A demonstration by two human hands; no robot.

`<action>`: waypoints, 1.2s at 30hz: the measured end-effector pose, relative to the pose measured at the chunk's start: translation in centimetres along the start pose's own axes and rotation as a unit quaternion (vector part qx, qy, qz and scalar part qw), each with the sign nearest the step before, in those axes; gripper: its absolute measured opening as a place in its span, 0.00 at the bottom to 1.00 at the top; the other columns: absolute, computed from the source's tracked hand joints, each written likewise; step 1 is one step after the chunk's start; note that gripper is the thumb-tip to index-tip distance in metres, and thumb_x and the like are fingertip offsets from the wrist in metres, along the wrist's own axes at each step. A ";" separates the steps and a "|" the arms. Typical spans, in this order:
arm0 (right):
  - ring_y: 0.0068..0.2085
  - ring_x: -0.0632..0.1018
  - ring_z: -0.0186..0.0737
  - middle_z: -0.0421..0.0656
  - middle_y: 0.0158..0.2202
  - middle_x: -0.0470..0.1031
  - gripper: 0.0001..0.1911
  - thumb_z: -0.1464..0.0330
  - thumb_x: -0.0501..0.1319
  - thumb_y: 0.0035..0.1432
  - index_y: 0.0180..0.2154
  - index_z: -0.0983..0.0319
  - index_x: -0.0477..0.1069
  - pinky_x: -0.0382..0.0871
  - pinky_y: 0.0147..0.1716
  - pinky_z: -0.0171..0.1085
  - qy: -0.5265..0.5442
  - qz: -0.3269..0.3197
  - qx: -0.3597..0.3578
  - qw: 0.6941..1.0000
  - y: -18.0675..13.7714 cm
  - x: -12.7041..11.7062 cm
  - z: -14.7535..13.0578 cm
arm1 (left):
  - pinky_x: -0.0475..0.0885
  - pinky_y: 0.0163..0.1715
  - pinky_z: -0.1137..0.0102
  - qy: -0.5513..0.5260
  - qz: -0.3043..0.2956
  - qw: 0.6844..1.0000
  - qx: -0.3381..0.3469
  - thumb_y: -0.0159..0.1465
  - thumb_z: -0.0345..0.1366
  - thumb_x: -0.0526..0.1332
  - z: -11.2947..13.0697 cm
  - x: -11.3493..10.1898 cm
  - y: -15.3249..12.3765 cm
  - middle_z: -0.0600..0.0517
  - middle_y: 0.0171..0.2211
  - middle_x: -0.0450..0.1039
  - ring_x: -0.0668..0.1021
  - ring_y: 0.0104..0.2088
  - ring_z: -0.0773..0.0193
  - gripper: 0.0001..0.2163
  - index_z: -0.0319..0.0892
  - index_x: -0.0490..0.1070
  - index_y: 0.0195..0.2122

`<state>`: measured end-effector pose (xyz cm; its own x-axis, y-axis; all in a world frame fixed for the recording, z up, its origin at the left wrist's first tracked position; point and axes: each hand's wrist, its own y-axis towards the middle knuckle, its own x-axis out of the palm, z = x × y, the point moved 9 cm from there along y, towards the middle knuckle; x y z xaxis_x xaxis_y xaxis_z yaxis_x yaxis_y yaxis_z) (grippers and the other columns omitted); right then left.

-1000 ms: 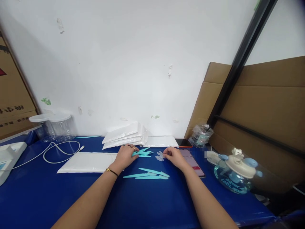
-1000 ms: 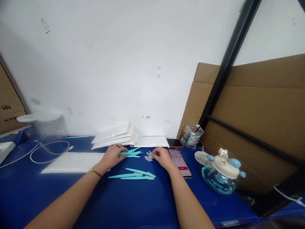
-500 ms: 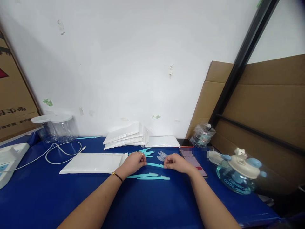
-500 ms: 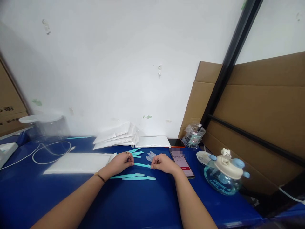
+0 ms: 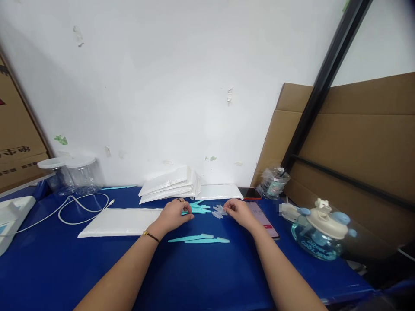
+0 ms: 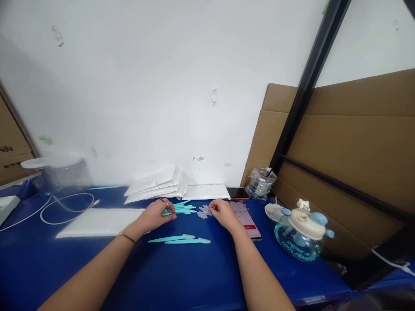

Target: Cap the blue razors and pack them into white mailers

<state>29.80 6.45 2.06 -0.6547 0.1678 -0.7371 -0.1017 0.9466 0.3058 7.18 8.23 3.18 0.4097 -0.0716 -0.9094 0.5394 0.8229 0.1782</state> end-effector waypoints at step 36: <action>0.31 0.75 0.39 0.44 0.29 0.77 0.13 0.61 0.57 0.53 0.31 0.63 0.75 0.65 0.30 0.35 0.065 0.045 0.025 0.997 0.0 -0.2 -0.2 | 0.64 0.38 0.70 -0.017 0.002 0.998 0.055 0.55 0.46 0.61 3.4 1.0 -0.2 0.52 0.39 0.71 0.72 0.40 0.60 0.13 0.46 0.71 0.37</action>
<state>29.79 6.35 2.30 -0.7511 0.2185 -0.6229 -0.0031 0.9425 0.3343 9.99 6.02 3.50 0.4349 -0.0895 -0.8960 0.6152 0.7561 0.2231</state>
